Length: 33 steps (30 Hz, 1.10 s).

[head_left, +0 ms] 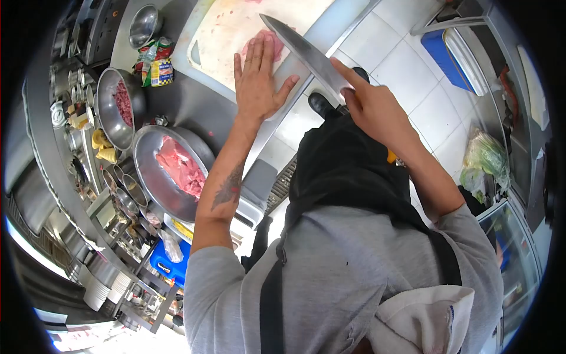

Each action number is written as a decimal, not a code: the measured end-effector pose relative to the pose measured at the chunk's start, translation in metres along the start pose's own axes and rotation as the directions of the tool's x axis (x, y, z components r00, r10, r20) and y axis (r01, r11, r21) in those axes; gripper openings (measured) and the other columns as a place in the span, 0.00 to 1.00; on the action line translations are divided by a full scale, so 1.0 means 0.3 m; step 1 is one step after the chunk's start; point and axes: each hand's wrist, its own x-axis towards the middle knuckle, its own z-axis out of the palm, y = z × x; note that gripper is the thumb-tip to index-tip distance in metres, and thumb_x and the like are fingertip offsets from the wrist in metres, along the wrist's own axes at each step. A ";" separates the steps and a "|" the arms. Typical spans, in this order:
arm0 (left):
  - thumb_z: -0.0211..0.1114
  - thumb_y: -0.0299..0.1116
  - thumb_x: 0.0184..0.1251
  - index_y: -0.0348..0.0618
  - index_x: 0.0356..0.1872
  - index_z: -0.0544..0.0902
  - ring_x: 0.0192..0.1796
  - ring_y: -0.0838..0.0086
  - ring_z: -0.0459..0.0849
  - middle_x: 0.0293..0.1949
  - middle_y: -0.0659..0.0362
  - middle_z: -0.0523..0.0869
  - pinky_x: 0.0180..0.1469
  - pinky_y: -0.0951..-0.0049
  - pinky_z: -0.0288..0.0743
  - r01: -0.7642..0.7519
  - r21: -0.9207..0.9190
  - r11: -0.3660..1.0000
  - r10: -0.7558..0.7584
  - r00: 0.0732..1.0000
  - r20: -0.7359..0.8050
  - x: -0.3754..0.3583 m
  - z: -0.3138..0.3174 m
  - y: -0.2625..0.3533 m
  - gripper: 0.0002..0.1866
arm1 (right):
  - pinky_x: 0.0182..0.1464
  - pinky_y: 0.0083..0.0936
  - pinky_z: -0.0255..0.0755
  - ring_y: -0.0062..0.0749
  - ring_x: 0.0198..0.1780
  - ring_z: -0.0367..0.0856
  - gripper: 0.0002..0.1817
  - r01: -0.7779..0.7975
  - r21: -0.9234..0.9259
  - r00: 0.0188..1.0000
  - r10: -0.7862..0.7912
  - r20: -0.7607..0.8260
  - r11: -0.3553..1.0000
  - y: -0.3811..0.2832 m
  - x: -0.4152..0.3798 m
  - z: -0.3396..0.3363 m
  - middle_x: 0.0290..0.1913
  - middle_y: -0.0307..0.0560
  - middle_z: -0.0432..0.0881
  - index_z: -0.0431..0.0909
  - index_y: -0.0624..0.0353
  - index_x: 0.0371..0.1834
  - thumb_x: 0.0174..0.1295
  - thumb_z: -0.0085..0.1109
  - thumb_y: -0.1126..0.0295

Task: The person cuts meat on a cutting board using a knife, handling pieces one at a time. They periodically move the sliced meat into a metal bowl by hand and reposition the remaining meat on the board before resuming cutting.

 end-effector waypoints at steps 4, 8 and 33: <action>0.59 0.71 0.72 0.41 0.88 0.54 0.89 0.51 0.54 0.86 0.45 0.60 0.87 0.41 0.36 0.003 -0.039 0.999 -0.004 1.000 -0.021 0.004 0.009 -0.004 0.56 | 0.37 0.52 0.82 0.62 0.30 0.87 0.32 0.116 -0.064 0.988 -0.122 -0.098 0.991 0.016 0.130 0.059 0.27 0.62 0.86 0.68 0.44 0.82 0.74 0.57 0.70; 0.56 0.70 0.75 0.40 0.88 0.51 0.89 0.51 0.51 0.87 0.45 0.56 0.87 0.43 0.35 0.015 -0.031 0.999 -0.015 1.000 0.006 0.006 0.000 0.003 0.55 | 0.38 0.46 0.80 0.60 0.30 0.86 0.33 0.146 -0.007 0.982 -0.146 -0.118 0.989 0.020 0.259 0.119 0.27 0.62 0.85 0.66 0.37 0.85 0.77 0.58 0.68; 0.71 0.49 0.73 0.38 0.65 0.80 0.75 0.48 0.73 0.67 0.40 0.80 0.73 0.48 0.69 0.289 -0.334 0.897 -0.394 0.865 -0.310 0.077 -0.121 0.072 0.29 | 0.30 0.53 0.82 0.60 0.25 0.87 0.41 0.178 -0.298 0.983 -0.181 0.015 0.938 0.007 0.009 0.169 0.23 0.63 0.84 0.60 0.43 0.88 0.69 0.58 0.72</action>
